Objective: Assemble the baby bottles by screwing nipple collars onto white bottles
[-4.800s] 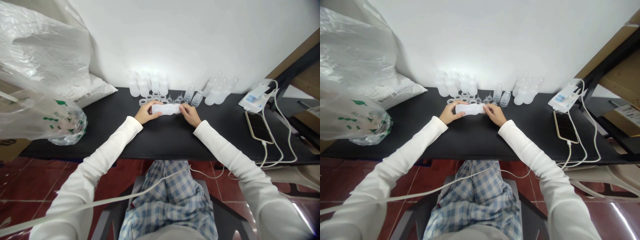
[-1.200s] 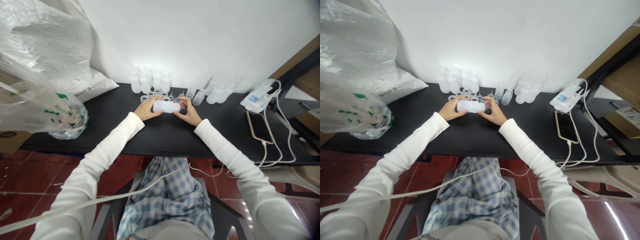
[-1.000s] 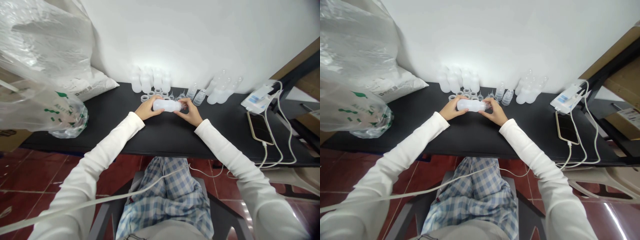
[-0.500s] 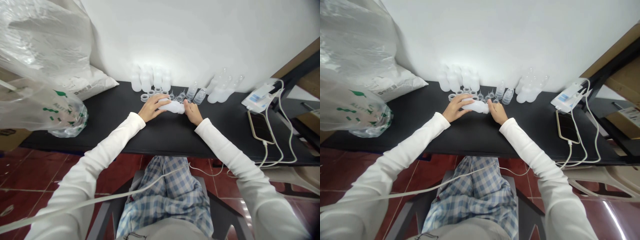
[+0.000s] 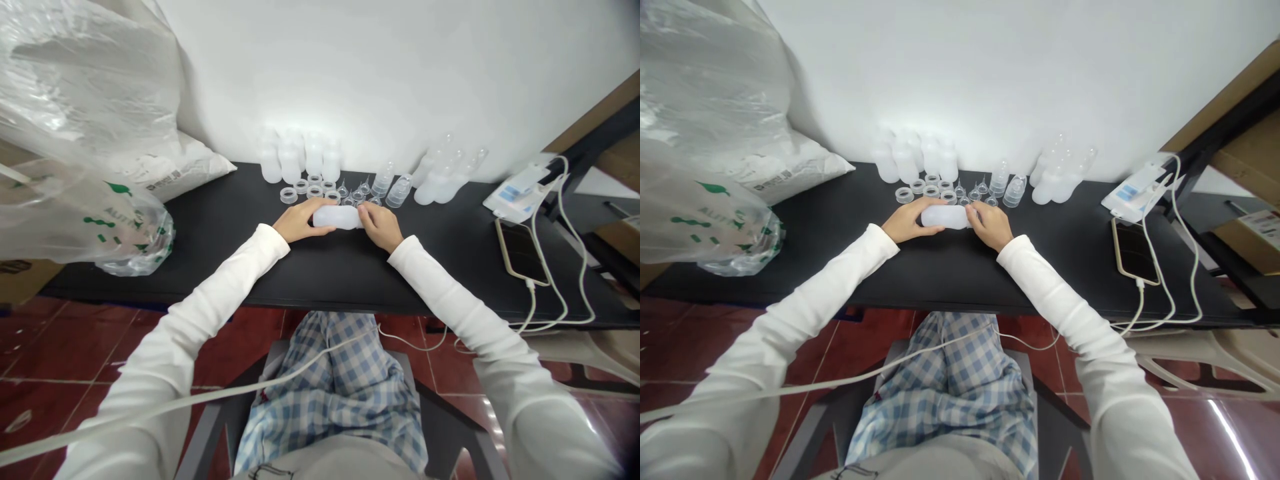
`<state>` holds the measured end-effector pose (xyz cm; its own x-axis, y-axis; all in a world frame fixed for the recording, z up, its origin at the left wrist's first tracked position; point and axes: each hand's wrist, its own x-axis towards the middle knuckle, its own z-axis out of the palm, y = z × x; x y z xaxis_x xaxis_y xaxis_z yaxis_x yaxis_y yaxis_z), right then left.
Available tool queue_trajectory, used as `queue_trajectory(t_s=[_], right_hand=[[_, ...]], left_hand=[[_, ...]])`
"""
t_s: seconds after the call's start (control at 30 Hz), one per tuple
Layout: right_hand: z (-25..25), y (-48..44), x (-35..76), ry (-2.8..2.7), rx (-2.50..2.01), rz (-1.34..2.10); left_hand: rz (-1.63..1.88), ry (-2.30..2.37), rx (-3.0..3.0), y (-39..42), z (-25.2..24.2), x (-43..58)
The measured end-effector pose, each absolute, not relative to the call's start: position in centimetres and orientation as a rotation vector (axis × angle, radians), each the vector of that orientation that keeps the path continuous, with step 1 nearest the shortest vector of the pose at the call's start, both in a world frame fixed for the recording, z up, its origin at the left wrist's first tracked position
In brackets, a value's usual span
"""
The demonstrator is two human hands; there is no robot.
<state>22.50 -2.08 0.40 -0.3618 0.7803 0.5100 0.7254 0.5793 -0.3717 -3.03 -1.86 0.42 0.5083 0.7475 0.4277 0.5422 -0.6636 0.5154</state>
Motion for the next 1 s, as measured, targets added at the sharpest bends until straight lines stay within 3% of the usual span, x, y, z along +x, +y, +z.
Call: queue_trajectory(t_s=[0.2,0.47,0.73,1.0], right_hand=[[0.5,-1.6,23.3,-2.205,-1.27,-0.171],[0.6,-1.6,22.9,-2.217,-1.216,-0.274],[2.3,-0.2,25.9,-1.724,-1.313,-0.468],[0.6,2.0,27.7,-1.802,-1.5,-0.368]], left_hand=[[1.022,0.979,2.626,-1.8,0.3,-2.5],[1.042,0.958,2.989,-1.3,0.4,-2.9],[1.216,1.247,2.697,-1.4,0.2,-3.8],[1.203,1.346,2.616,-1.6,0.5,-4.5]])
